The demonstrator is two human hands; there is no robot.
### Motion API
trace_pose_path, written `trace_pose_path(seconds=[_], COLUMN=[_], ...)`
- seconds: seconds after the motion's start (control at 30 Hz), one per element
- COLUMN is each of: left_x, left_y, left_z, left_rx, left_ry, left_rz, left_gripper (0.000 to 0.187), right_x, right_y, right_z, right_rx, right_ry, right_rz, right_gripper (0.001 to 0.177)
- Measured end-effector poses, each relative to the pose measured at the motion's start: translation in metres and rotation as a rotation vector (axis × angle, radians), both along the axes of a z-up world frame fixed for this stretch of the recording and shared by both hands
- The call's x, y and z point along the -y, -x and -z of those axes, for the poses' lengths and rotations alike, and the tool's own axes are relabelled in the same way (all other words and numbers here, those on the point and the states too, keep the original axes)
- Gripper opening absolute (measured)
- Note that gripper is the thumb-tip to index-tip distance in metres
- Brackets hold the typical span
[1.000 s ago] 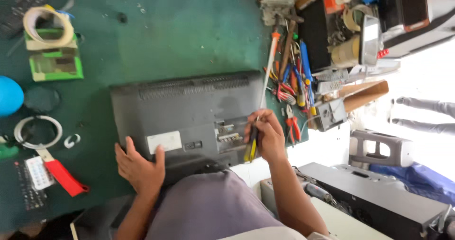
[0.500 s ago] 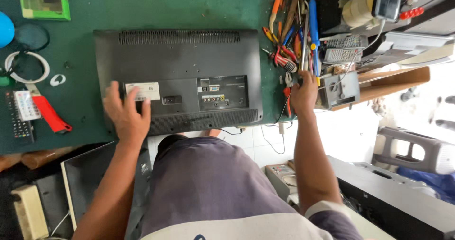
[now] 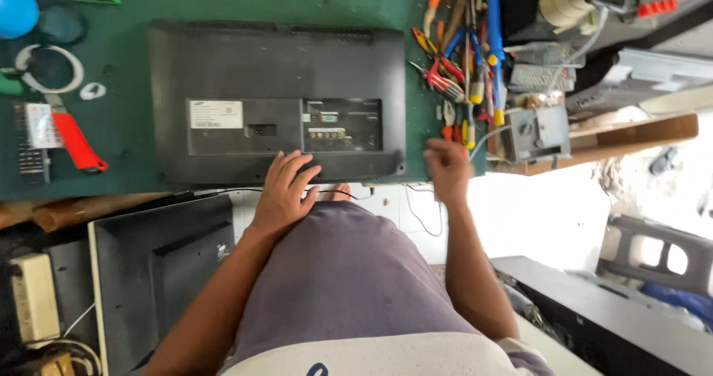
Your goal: The person uses a screwdriver to remove screws from the back panel of a television set. After removing the screws, the person lifts off the back cover to reveal the internal circuit boards and components. The person then peels off a protective plastic film from the inside of the removed cover.
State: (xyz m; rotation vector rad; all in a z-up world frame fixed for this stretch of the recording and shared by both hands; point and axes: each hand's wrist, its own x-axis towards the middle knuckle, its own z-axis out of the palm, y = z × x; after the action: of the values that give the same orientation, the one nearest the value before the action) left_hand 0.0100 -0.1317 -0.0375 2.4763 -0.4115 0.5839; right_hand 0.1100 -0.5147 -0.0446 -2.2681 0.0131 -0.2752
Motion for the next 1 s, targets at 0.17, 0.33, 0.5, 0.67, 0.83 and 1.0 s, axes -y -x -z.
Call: trace_pose_path(seconds=[0.17,0.33,0.5,0.67,0.83,1.0], left_x=[0.034,0.055,0.055,0.053,0.051,0.044], left_y=[-0.031,-0.065,-0.070,-0.072,-0.072,-0.091], left_z=[-0.015,0.021,0.009,0.010,-0.011,-0.102], left_rx=[-0.174,-0.340,-0.295,-0.263,-0.371,-0.409], left_ry=[-0.230,-0.429,-0.398,-0.367,-0.328,-0.323], left_rz=[0.120,0.166,0.223,0.215,0.234,0.268], left_gripper=[0.085,0.097,0.083,0.076,0.070,0.074], right_x=[-0.018,-0.027,-0.024,-0.021,-0.020,-0.015], right_y=[0.055,0.056,0.054,0.050,0.046,0.052], right_z=[0.048,0.055,0.056,0.044,0.044,0.059], right_rx=[-0.357,-0.254,-0.345,-0.408,-0.463,-0.452], right_ry=[-0.452,-0.366,-0.476,-0.491,-0.467,-0.454], right_rz=[0.066,0.079,0.143,0.132,0.116,0.075], right_gripper=[0.044,0.045,0.037,0.026,0.018,0.018])
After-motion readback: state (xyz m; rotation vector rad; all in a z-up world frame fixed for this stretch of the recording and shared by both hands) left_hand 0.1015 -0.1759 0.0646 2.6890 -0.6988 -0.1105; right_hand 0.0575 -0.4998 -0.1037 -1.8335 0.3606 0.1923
